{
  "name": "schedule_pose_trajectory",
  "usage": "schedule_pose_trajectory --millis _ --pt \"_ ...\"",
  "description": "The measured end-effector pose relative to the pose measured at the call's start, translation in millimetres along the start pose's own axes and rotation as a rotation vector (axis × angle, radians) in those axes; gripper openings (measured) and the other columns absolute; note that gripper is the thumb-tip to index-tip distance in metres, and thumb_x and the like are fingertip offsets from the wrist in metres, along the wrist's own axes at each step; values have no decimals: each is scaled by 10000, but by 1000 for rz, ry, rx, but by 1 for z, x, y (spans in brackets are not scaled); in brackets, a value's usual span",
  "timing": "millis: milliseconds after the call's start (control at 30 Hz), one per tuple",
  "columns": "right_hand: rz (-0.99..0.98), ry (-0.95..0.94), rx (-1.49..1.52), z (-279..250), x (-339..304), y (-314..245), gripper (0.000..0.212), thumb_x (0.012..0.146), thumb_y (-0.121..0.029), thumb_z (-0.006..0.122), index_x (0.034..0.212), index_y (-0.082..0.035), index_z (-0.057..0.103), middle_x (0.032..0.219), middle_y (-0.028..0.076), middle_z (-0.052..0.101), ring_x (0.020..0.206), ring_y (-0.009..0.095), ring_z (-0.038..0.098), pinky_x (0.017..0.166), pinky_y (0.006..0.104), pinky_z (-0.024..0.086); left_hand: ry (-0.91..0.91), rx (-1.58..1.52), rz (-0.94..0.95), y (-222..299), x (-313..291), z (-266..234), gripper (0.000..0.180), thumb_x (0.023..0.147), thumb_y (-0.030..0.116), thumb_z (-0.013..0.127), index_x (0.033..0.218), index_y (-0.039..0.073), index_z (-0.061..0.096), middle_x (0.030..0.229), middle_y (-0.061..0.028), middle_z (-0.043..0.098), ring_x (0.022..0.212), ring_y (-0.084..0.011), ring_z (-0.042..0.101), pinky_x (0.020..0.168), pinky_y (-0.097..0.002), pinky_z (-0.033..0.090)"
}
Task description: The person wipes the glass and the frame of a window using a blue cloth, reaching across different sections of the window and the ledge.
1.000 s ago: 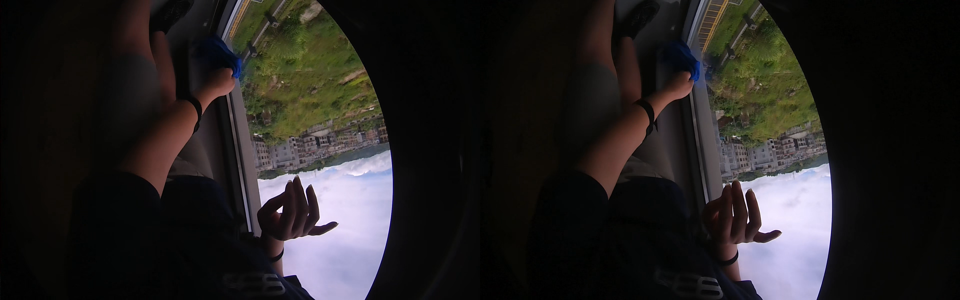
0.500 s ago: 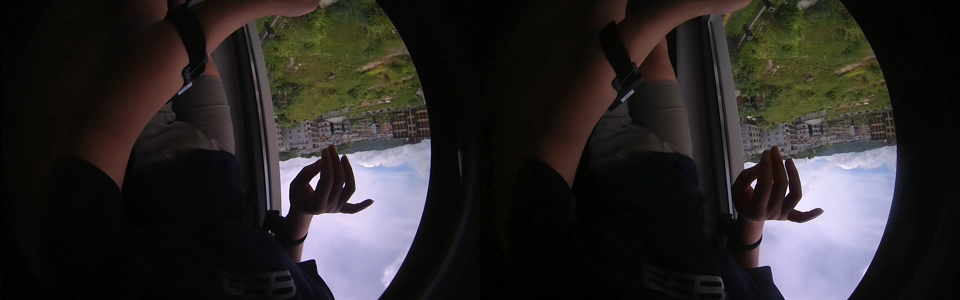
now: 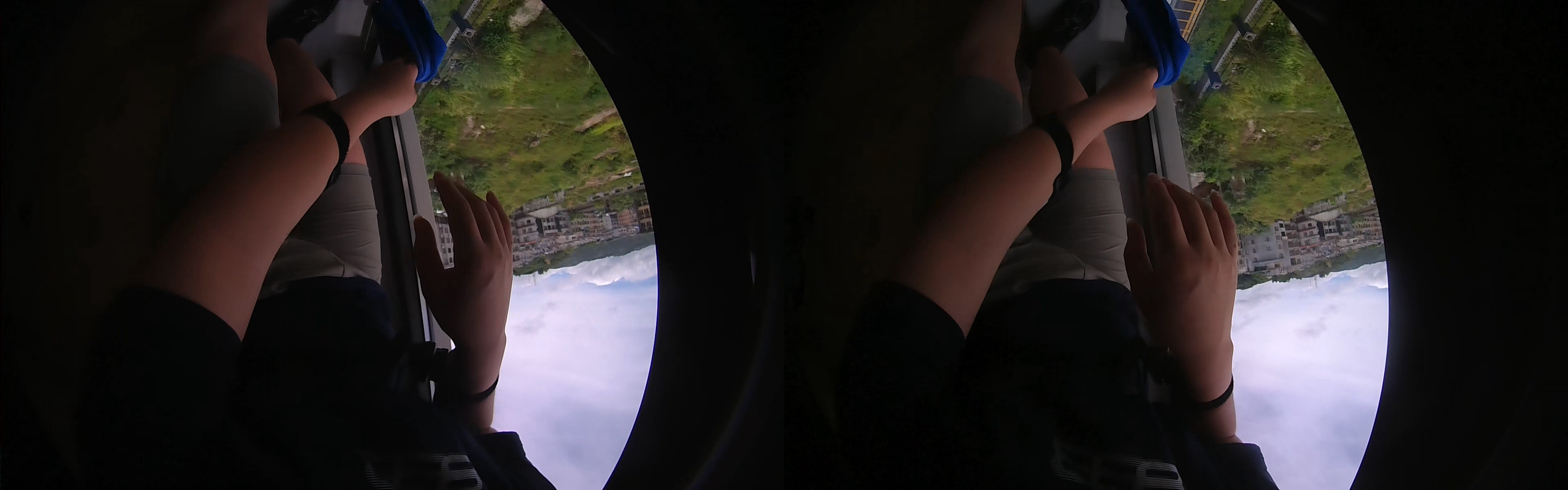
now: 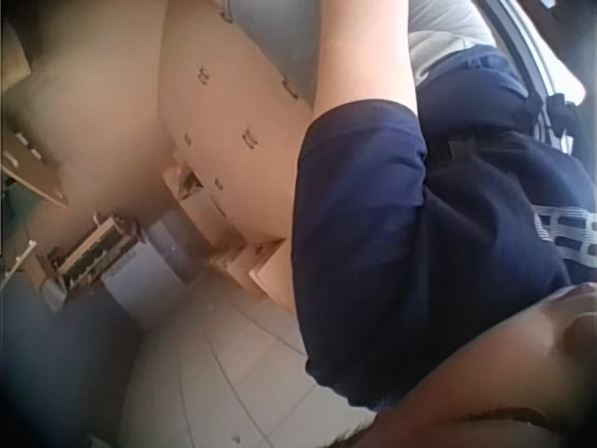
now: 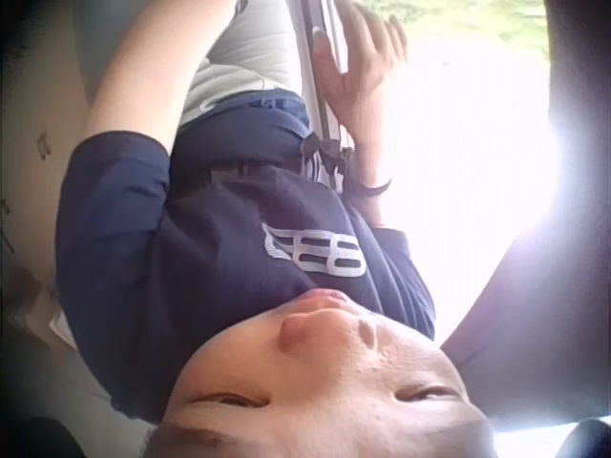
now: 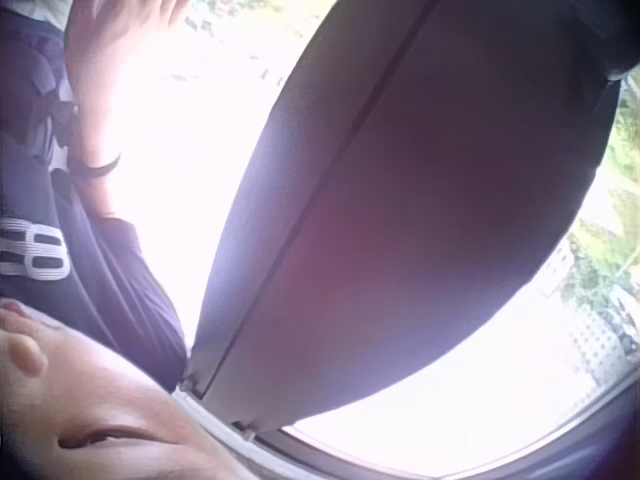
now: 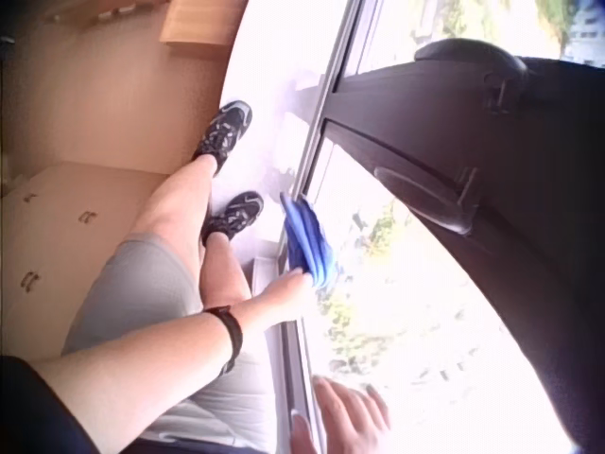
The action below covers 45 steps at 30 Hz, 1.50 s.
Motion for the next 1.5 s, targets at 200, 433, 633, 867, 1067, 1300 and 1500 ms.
schedule_pose_trajectory --millis 200,433,633,867,1067,1300,1500 --pt "166 -17 -102 13 -17 25 437 880 -161 647 1299 -92 548 1257 91 609 1214 243 550 1149 505 198 -174 64 -288 -51 -25 95 241 917 60 502 1079 -27 658 1225 -257 575 1128 -384 573 940 -445 499" --pt "216 -141 -82 48 -30 31 557 866 -220 674 1377 -96 487 1276 58 590 1252 203 523 1164 495 130 -300 51 -321 -101 -34 174 199 893 57 529 975 -24 691 1147 -252 629 985 -377 632 835 -442 533" --pt "220 -122 -26 48 -39 28 537 865 -196 672 1358 -76 497 1252 81 596 1256 233 516 1161 497 124 -392 -72 -302 -77 -27 191 211 884 83 535 928 -72 671 996 -259 668 827 -371 651 730 -444 516" --pt "183 -71 56 38 -47 17 489 867 -150 648 1324 -46 511 1255 113 592 1244 246 522 1140 498 176 2 -173 -412 -5 -14 86 212 870 79 562 1002 -78 618 814 -223 657 703 -338 655 649 -445 542" --pt "199 -73 69 38 -35 34 487 858 -151 654 1316 -52 520 1250 106 591 1231 236 527 1134 475 183 458 -447 -63 66 5 -26 287 872 74 551 1136 -39 560 921 -207 654 838 -338 663 733 -462 533" --pt "214 -92 49 43 -33 32 548 823 -172 701 1331 -80 514 1263 82 589 1228 220 530 1129 468 177 836 -416 372 53 14 -26 273 876 -10 496 1109 85 603 602 -132 502 500 -251 523 477 -368 371" --pt "257 -143 49 45 -33 34 547 831 -186 703 1337 -96 517 1269 52 592 1258 193 515 1131 470 155 -13 3 -253 -64 24 113 240 874 95 559 1088 -9 586 969 -217 655 895 -328 668 767 -462 532"
Point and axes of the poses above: each hand's wrist, its own x-axis towards the middle knuckle, its own z-axis out of the palm, y = z × x, the point moved 6 cm from there along x, towards the middle knuckle
